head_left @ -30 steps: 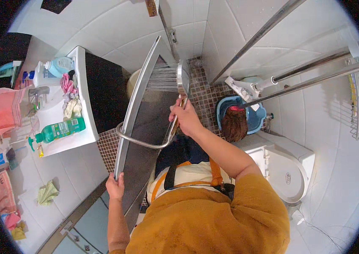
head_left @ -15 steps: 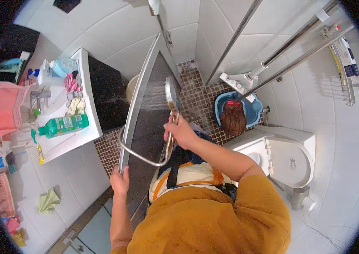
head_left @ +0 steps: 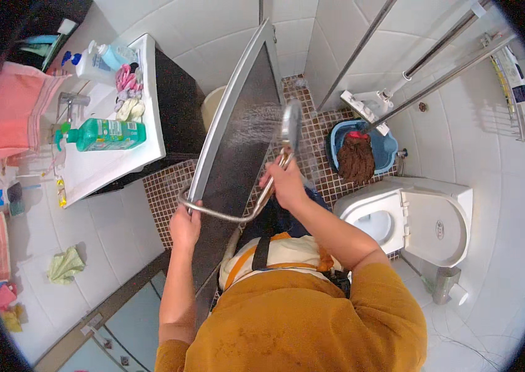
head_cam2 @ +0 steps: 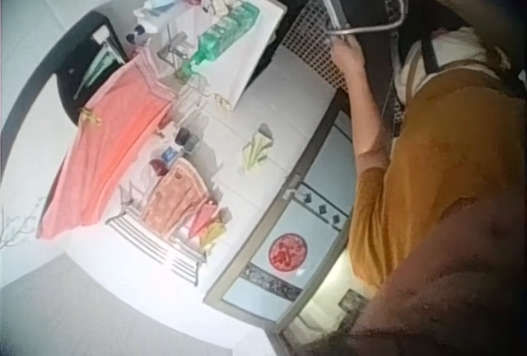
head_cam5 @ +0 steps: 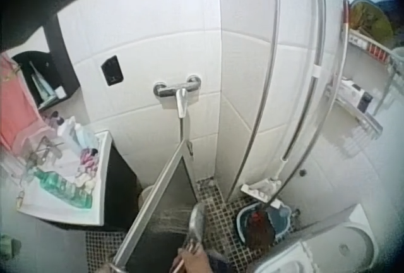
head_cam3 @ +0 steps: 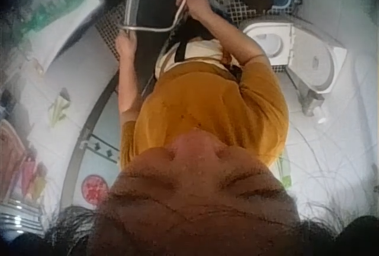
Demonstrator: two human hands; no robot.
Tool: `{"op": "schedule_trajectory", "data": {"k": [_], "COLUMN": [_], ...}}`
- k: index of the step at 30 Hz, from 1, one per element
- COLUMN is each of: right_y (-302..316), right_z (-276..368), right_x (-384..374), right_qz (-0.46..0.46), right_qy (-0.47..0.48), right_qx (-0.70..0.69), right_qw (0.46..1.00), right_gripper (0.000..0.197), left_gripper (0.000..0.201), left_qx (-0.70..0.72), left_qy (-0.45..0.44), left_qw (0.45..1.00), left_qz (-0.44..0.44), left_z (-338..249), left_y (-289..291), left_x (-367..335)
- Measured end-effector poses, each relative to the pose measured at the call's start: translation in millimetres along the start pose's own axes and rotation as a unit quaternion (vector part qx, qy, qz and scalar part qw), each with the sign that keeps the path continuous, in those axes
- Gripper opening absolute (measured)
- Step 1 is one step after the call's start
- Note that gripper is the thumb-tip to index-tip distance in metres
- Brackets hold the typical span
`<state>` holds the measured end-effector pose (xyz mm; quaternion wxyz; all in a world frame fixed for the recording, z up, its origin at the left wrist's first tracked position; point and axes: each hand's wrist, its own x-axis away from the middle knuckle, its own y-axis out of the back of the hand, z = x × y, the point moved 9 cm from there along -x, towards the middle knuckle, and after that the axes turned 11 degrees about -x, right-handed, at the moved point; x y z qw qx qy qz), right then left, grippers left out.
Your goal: Cleaning a glass shower door using a shower head to rinse it.
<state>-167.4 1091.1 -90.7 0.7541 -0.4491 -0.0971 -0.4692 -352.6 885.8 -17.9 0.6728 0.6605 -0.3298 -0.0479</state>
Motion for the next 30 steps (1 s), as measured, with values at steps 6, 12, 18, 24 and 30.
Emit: {"op": "schedule_trajectory", "data": {"k": [6,12,18,24,30], "right_y": [-22,-43,-44,-67,-62], "right_z": [-27,-77,-67,-103,-112], "right_x": [35,76,76,115,126], "right_qz": [0.083,0.086,0.122,0.145,0.144], "right_qy": [-0.082,-0.219,-0.179,-0.304,-0.357], "right_qx": [0.019,-0.012,0.024,0.004,-0.022], "right_qw": [0.993,0.972,0.976,0.942,0.923], "right_gripper": [0.021,0.022,0.023,0.020,0.022], "left_gripper": [0.050,0.048,0.038,0.035,0.044], "left_qx": [-0.004,0.002,-0.015,0.014,0.046], "left_qy": [-0.034,-0.025,-0.053,-0.106,0.009], "left_qw": [0.999,0.998,0.994,0.987,0.998], "left_qz": [-0.035,-0.060,-0.093,-0.123,-0.029], "left_z": [-12,-6,-9,-19,-1], "left_y": [0,-4,1,7,-7], "left_x": [8,5,4,9,-1]}}
